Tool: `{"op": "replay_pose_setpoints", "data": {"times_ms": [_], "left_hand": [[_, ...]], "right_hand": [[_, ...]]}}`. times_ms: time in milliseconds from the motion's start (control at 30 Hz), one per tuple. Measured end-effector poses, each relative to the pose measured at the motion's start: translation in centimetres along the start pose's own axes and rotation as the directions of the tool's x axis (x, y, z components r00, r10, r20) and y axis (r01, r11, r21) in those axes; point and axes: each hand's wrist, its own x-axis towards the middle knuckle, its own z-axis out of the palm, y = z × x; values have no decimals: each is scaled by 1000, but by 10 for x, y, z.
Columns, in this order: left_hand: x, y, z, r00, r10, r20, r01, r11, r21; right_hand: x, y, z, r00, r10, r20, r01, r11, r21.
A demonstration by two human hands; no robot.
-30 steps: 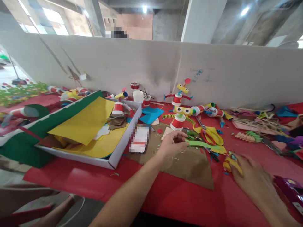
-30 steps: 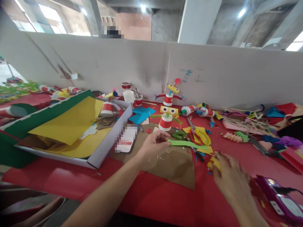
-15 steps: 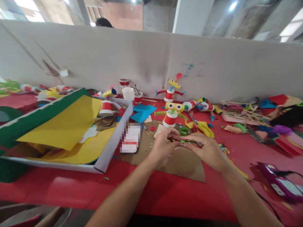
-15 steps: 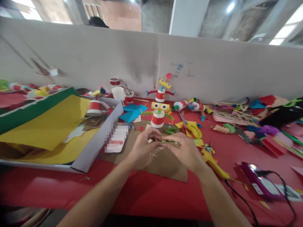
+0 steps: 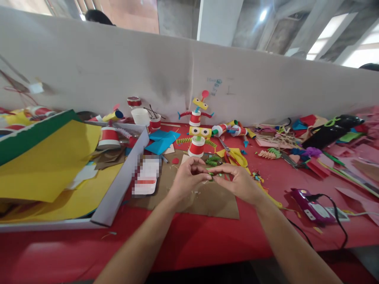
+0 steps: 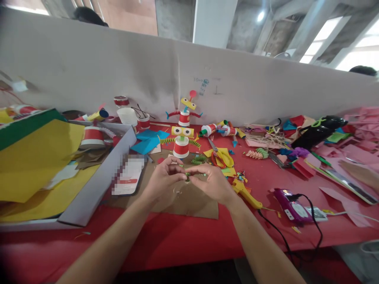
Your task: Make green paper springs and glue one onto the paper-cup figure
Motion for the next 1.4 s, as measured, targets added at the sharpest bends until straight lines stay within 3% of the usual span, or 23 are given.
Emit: {"op": "replay_pose_setpoints", "data": {"times_ms": [200, 300, 400, 467, 533, 600, 800, 967, 1167, 1400], "left_hand": [[-2, -3, 4, 998, 38, -54, -38, 999, -5], [-2, 2, 5, 980, 108, -166, -101, 994, 52], [8, 18, -5, 903, 263, -341, -166, 943, 288], [21, 32, -15, 842, 378, -385, -175, 866, 468], [38, 44, -25, 839, 429, -335, -184, 802, 568], [55, 50, -32, 866, 407, -290, -202, 816, 541], [95, 40, -38, 907, 377, -189, -274, 868, 415], [107, 31, -43, 930, 349, -116, -271, 863, 426], [115, 25, -45, 906, 417, -72, -340, 820, 461], [120, 22, -47, 903, 423, -78, -325, 789, 521]], "right_hand": [[4, -4, 5, 998, 45, -35, -44, 999, 9], [10, -10, -2, 999, 47, -23, -46, 999, 22], [28, -18, -19, 998, -5, -66, 5, 1000, 7], [48, -24, -35, 989, -53, -140, 54, 998, 8], [74, -28, -47, 975, -77, -210, 92, 994, 63], [101, -29, -54, 971, -72, -228, 104, 986, 133], [153, -13, -41, 979, -68, -191, 95, 986, 135], [164, -3, -32, 980, -68, -186, 80, 995, 55], [166, 3, -30, 980, -107, -170, 108, 994, -5], [161, 9, -29, 972, -124, -199, 124, 992, -17]]}}
